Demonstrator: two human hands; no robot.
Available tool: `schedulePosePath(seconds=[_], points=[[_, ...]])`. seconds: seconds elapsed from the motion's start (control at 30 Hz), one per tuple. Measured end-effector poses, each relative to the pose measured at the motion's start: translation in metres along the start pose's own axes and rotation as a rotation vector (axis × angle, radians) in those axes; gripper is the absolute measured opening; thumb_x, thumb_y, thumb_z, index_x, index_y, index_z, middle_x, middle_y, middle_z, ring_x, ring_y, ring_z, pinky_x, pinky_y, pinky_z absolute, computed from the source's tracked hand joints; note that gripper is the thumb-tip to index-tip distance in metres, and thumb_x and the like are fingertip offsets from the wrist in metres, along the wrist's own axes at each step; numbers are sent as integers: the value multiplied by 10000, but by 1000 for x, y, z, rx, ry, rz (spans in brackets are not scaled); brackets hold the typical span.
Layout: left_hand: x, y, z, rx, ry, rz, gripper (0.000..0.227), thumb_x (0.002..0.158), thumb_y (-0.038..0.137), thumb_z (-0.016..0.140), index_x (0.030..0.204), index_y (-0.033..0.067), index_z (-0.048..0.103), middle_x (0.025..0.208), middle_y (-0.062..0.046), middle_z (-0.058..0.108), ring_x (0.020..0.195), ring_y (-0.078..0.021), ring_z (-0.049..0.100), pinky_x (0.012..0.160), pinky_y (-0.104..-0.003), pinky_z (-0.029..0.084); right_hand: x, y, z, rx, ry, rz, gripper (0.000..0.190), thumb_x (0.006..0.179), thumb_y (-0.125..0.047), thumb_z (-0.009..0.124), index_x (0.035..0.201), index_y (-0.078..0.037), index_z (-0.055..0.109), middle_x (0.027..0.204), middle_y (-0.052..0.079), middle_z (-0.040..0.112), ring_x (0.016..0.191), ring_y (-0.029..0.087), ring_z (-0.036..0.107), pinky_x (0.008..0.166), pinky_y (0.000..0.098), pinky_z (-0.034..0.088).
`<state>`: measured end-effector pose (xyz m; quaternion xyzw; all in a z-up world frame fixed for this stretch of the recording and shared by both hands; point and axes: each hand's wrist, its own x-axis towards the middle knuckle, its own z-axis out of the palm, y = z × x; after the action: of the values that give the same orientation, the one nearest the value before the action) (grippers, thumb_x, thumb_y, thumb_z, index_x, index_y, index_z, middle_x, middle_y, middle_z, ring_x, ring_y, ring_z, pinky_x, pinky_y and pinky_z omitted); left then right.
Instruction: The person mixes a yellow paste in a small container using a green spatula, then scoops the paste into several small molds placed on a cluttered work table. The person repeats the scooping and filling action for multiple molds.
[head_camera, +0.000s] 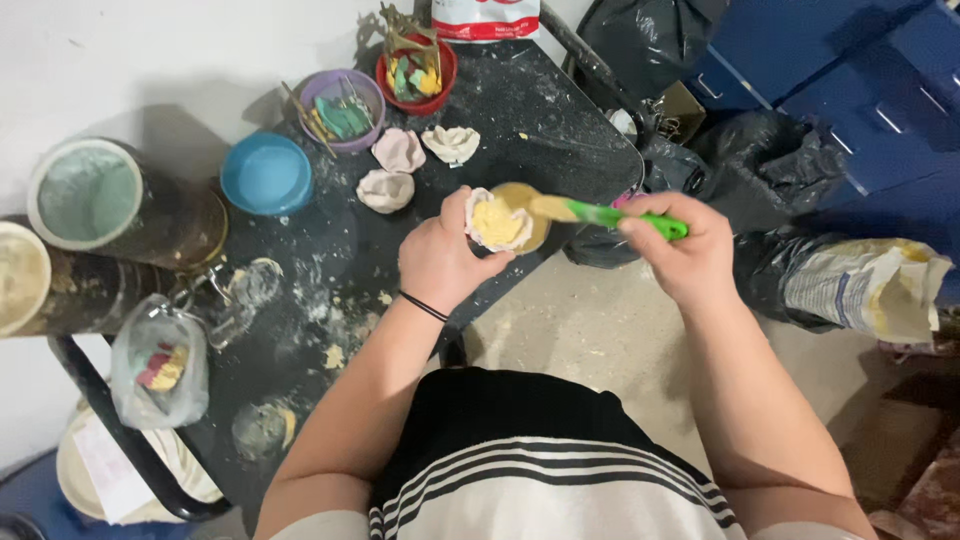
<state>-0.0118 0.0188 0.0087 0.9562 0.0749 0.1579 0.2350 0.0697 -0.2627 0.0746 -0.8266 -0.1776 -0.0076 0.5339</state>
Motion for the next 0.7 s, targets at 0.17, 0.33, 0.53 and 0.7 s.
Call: schedulePosePath(seconds=[0.17,0.33,0.53,0.7], points=[[-21,2,16,-57,-150,-158,980,718,616,827,1463,101,452,814,-78,760,850,-320,765,774,-451,587,13,29,24,58,-25,108,181,869,-81,869,1040,-113,817,810,58,712,745,74,562,663,250,462],[-34,3,38,-68,-237,-223,1026,745,665,782,1530,152,365,802,6,777,847,-290,774,795,-439,580,21,61,66,76,-21,28,88,925,-113,803,1012,-122,809,878,93,751,796,162,662,747,326,523],[-27,-1,34,-41,-230,-202,970,801,640,766,1527,146,353,785,3,776,812,-260,779,777,-403,587,21,83,93,-93,-25,26,94,971,-165,712,1003,-94,764,800,160,711,768,327,689,710,421,508],[-23,-10,35,-52,-312,-179,1026,749,733,724,1530,171,370,771,12,772,819,-276,784,773,-399,592,18,75,95,-154,-18,104,73,964,-224,707,985,-172,754,792,129,714,798,348,700,740,435,523]])
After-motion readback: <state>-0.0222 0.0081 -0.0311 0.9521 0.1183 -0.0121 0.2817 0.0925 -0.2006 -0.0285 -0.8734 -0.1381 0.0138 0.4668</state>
